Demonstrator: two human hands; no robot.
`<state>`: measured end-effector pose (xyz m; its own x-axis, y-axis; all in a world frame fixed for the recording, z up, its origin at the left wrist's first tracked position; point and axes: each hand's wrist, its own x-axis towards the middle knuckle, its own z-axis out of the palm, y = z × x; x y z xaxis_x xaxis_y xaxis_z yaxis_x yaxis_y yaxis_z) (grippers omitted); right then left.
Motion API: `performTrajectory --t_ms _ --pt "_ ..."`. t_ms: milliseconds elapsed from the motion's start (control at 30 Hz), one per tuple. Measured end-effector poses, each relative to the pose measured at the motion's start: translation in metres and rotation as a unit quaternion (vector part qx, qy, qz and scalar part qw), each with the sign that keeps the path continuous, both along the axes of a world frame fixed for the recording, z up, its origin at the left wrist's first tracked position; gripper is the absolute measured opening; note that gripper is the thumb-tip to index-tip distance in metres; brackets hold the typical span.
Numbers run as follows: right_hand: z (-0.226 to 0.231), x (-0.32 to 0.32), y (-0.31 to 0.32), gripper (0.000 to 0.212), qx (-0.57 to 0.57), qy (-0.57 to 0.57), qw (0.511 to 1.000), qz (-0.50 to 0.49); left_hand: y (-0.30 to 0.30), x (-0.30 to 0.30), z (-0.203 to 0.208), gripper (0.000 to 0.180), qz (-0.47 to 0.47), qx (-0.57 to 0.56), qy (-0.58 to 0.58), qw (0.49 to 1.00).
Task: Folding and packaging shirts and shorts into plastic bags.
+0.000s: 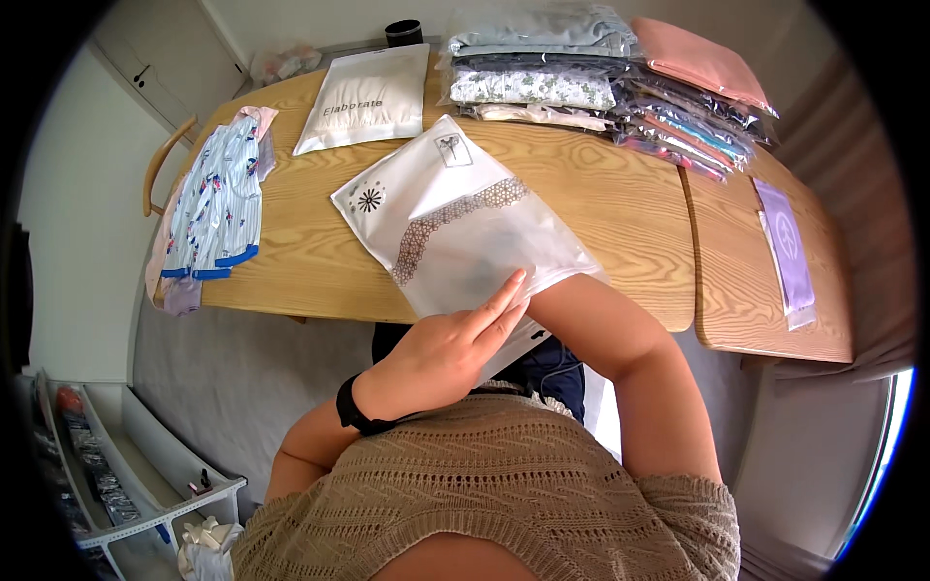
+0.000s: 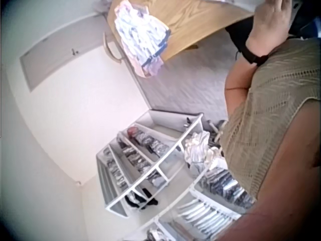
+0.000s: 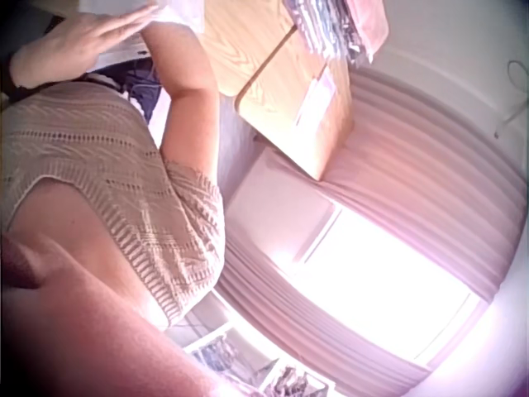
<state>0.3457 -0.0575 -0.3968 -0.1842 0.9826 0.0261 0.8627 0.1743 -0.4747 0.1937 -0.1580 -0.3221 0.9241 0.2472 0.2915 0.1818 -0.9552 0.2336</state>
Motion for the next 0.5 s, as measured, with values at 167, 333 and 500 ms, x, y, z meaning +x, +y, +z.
performTrajectory --t_ms 167,333,500 --pt "0.005 0.020 -0.006 0.023 -0.011 0.023 1.000 -0.006 -0.002 0.004 -0.004 0.055 0.008 -0.027 -0.015 0.999" --pt "0.006 0.033 -0.016 0.023 -0.016 0.011 1.000 -0.009 -0.006 0.004 -0.003 0.056 -0.016 -0.030 -0.013 0.999" --pt "0.004 0.025 -0.017 0.023 -0.015 -0.051 0.998 0.013 -0.008 0.002 -0.003 0.059 -0.003 -0.055 -0.014 0.998"
